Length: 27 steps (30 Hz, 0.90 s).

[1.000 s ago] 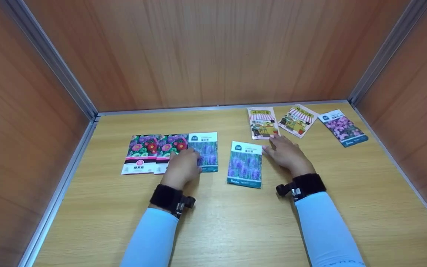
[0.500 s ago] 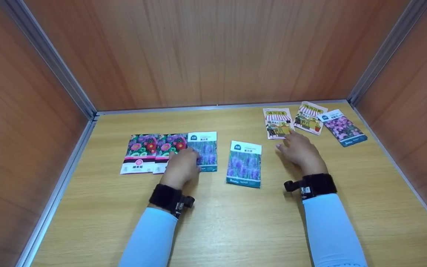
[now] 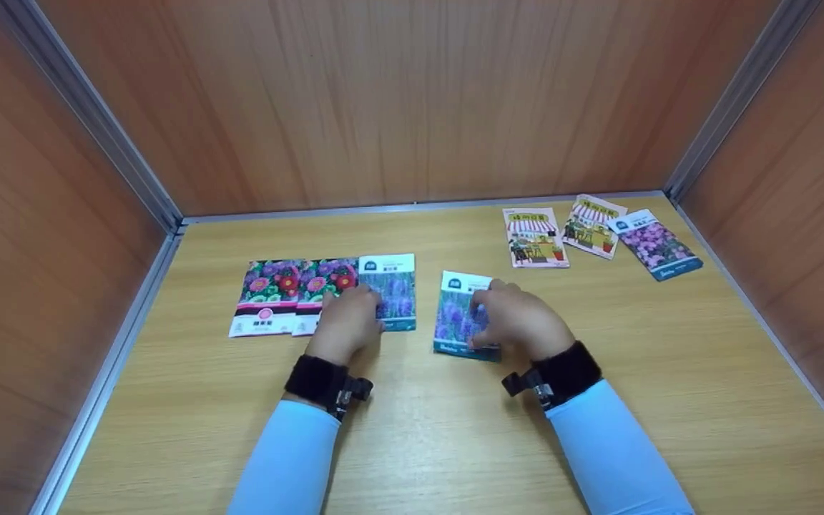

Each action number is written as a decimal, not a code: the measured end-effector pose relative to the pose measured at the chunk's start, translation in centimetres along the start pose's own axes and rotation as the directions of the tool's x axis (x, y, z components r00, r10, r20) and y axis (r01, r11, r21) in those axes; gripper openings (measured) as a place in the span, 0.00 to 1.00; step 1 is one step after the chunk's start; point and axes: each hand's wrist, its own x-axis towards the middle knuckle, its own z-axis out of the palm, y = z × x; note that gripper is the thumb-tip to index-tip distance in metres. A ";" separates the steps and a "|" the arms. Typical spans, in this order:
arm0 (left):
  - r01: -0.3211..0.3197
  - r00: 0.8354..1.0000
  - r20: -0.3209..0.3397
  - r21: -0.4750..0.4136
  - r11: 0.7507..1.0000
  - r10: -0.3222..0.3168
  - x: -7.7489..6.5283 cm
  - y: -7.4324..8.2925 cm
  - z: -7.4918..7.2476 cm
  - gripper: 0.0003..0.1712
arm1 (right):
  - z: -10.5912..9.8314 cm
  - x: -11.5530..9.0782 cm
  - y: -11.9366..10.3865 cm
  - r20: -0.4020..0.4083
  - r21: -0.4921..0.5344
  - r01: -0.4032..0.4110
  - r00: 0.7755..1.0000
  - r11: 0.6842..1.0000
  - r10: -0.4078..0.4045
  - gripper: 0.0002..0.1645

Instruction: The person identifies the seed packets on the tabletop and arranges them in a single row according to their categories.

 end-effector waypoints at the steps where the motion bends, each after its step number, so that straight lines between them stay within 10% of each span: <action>1: 0.003 1.000 0.001 -0.005 1.000 -0.003 0.0 0.0 0.0 0.22 | 0.3 0.1 -0.2 0.002 -0.016 0.004 1.000 1.000 -0.004 0.41; 27: -0.019 0.999 -0.029 0.008 1.000 0.020 0.1 -0.2 0.2 0.20 | 2.7 2.9 0.1 -0.073 -0.070 0.087 0.993 0.994 -0.092 0.35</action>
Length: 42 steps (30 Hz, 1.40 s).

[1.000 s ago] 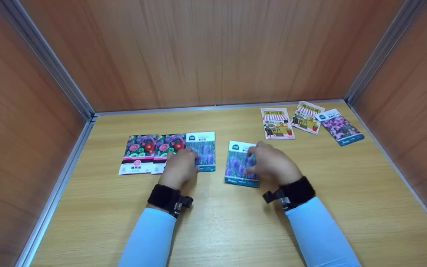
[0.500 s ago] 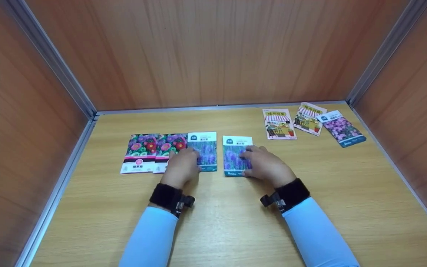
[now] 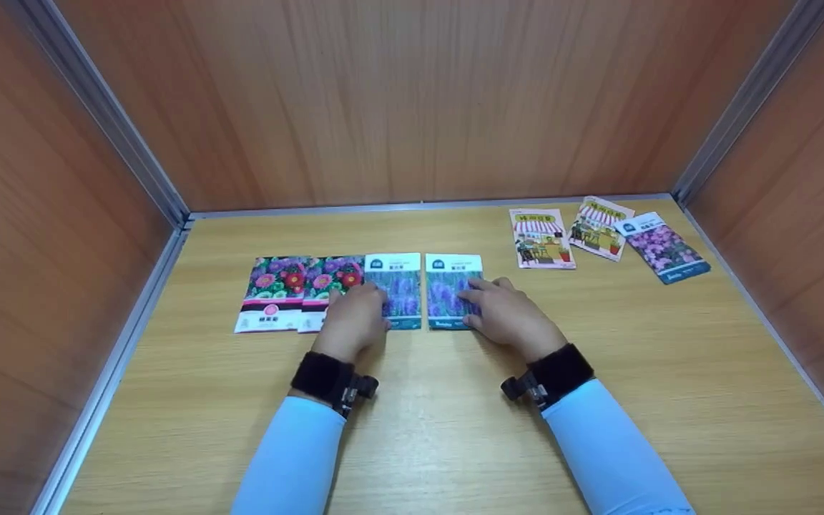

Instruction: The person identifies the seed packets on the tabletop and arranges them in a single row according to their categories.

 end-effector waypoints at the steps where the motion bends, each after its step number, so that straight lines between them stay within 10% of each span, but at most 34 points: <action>1: 0.002 1.000 0.003 -0.003 1.000 -0.002 0.0 0.0 0.0 0.20 | 0.0 0.0 0.1 0.002 0.008 -0.003 1.000 1.000 0.003 0.35; 42: 0.016 1.000 0.026 -0.019 1.000 -0.015 -0.3 0.2 -0.4 0.21 | -0.1 0.2 0.5 0.043 0.079 0.091 0.995 0.993 -0.095 0.40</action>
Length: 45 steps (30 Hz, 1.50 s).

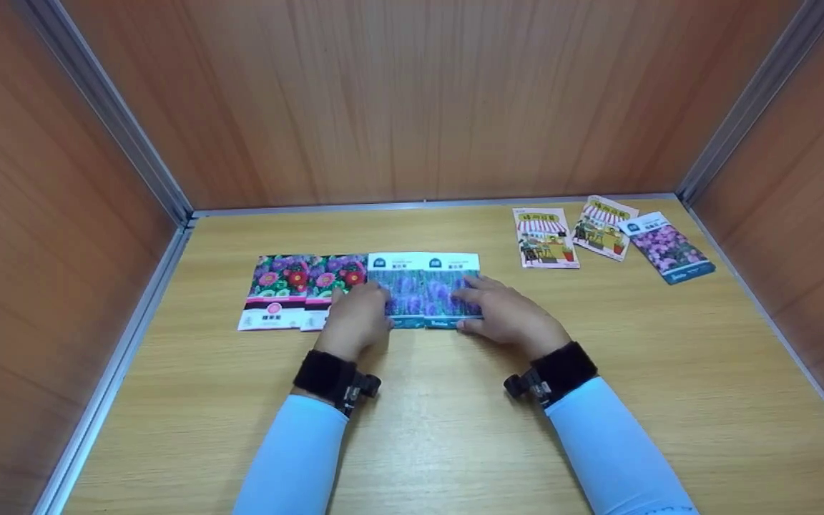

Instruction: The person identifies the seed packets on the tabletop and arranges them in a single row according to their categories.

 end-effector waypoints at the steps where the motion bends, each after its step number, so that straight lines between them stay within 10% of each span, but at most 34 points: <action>1: 0.000 1.000 0.000 -0.003 1.000 0.000 0.0 0.0 0.0 0.21 | -0.1 0.0 0.1 -0.007 0.002 -0.002 1.000 1.000 0.002 0.40; 15: -0.019 1.000 -0.011 0.019 1.000 0.019 0.2 0.1 0.2 0.22 | -2.4 -0.7 6.7 -0.182 0.043 -0.221 0.957 0.974 0.225 0.45; 26: 0.008 1.000 0.008 0.008 1.000 -0.008 0.3 0.1 0.1 0.23 | -2.4 -0.7 8.4 -0.111 0.092 -0.327 0.935 0.940 0.336 0.56; 38: 0.018 1.000 0.011 -0.004 1.000 -0.018 0.3 0.0 0.2 0.22 | -3.9 -1.9 7.0 -0.145 0.011 -0.303 0.942 0.953 0.301 0.20; 45: -0.007 1.000 -0.014 0.009 1.000 0.008 0.1 0.0 0.2 0.22 | -4.0 -2.3 7.2 -0.214 0.078 -0.264 0.937 0.961 0.275 0.19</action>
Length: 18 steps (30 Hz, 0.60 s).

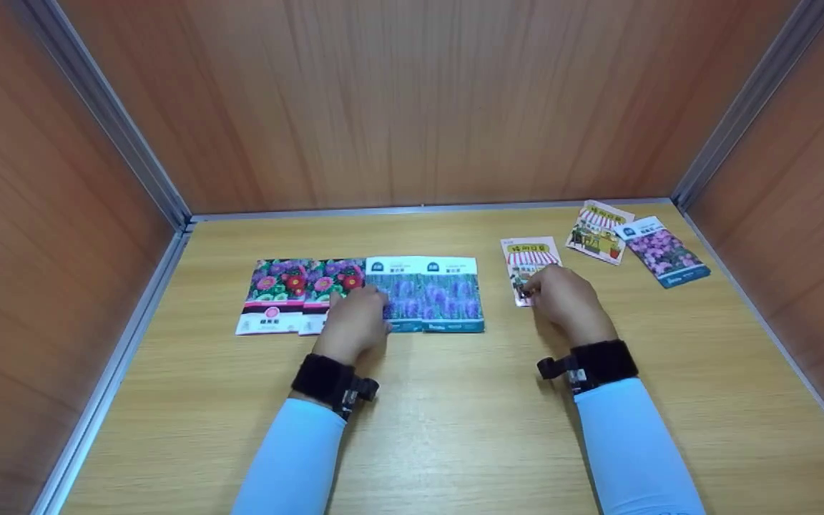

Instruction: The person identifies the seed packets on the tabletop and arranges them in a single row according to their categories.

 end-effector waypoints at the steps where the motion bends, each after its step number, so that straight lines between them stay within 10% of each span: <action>1: -0.004 1.000 -0.004 0.004 1.000 0.004 0.0 0.0 0.0 0.22 | 0.1 0.1 0.1 -0.016 -0.014 0.016 1.000 1.000 -0.017 0.18; 18: 0.010 1.000 0.004 -0.007 1.000 -0.010 0.0 -0.1 0.1 0.23 | 0.1 0.2 1.0 0.090 -0.049 -0.026 0.996 0.998 0.030 0.35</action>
